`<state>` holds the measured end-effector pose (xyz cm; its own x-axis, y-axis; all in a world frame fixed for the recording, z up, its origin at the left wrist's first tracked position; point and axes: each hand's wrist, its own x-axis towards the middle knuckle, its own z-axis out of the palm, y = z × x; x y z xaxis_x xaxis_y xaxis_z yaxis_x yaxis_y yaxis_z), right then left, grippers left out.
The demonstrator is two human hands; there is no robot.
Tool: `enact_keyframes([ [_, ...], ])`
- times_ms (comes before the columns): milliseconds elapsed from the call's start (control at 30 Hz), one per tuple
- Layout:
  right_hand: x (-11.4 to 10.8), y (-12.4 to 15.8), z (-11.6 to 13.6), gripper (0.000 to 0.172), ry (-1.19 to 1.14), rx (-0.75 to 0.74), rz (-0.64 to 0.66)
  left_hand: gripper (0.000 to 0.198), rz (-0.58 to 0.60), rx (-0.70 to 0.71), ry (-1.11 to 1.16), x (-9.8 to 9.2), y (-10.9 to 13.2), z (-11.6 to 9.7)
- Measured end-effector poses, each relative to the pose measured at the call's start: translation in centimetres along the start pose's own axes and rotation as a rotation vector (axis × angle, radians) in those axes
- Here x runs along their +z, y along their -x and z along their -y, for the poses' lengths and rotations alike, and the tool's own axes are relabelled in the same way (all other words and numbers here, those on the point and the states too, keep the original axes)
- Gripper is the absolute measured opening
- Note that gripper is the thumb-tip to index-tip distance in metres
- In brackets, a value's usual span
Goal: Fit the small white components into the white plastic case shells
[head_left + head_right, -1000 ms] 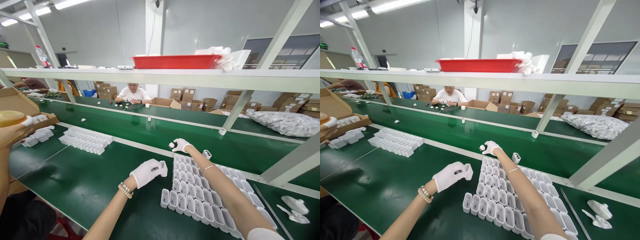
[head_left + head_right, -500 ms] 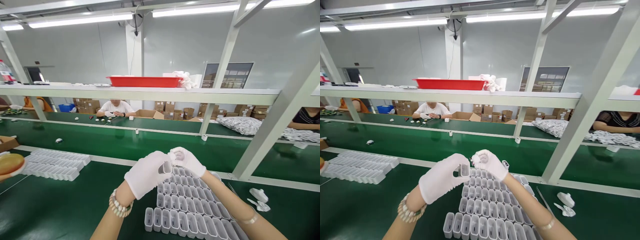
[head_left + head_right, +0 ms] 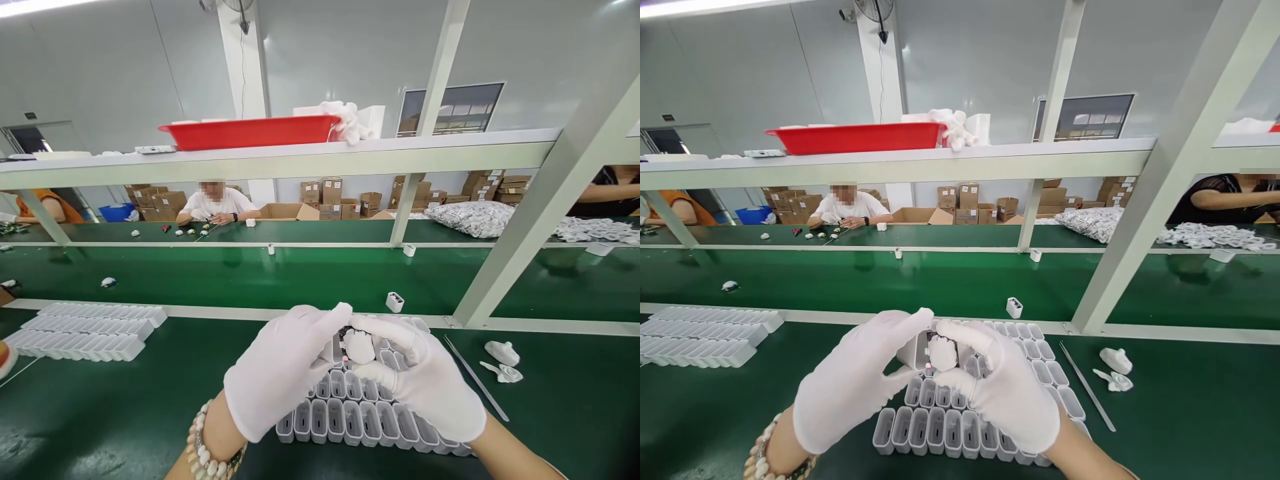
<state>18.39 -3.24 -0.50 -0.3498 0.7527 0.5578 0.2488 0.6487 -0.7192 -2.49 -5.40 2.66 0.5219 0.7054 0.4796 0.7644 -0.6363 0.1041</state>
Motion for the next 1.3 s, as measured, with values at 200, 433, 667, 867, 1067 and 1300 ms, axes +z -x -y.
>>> enact_keyframes([
  [200, 0.5, 0.2, 0.0, 0.047, 0.069, -0.168, -0.06, 0.057, -0.085, 0.051, -0.04, 0.3, 0.1, 0.0],
  [433, 0.8, 0.3, 0.0, 0.05, 0.117, -0.205, -0.065, 0.057, -0.073, 0.045, -0.068, 0.3, 0.1, 0.1],
  [667, 1.3, 1.1, -0.2, 0.036, 0.176, -0.063, -0.091, 0.062, -0.048, 0.001, -0.039, 0.3, 0.3, 0.0],
  [867, 1.6, 1.0, -0.8, 0.045, 0.314, -0.119, -0.068, 0.056, -0.043, -0.01, -0.016, 0.2, 0.1, -0.3],
  [1067, 1.9, 0.6, -0.8, 0.072, 0.373, -0.215, -0.006, 0.053, -0.029, -0.081, 0.095, 0.4, 0.1, -0.7],
  [1300, 2.8, 2.0, -0.4, 0.056, 0.358, -0.131, -0.071, 0.06, -0.256, -0.049, 0.224, 2.2, 0.6, -0.9],
])
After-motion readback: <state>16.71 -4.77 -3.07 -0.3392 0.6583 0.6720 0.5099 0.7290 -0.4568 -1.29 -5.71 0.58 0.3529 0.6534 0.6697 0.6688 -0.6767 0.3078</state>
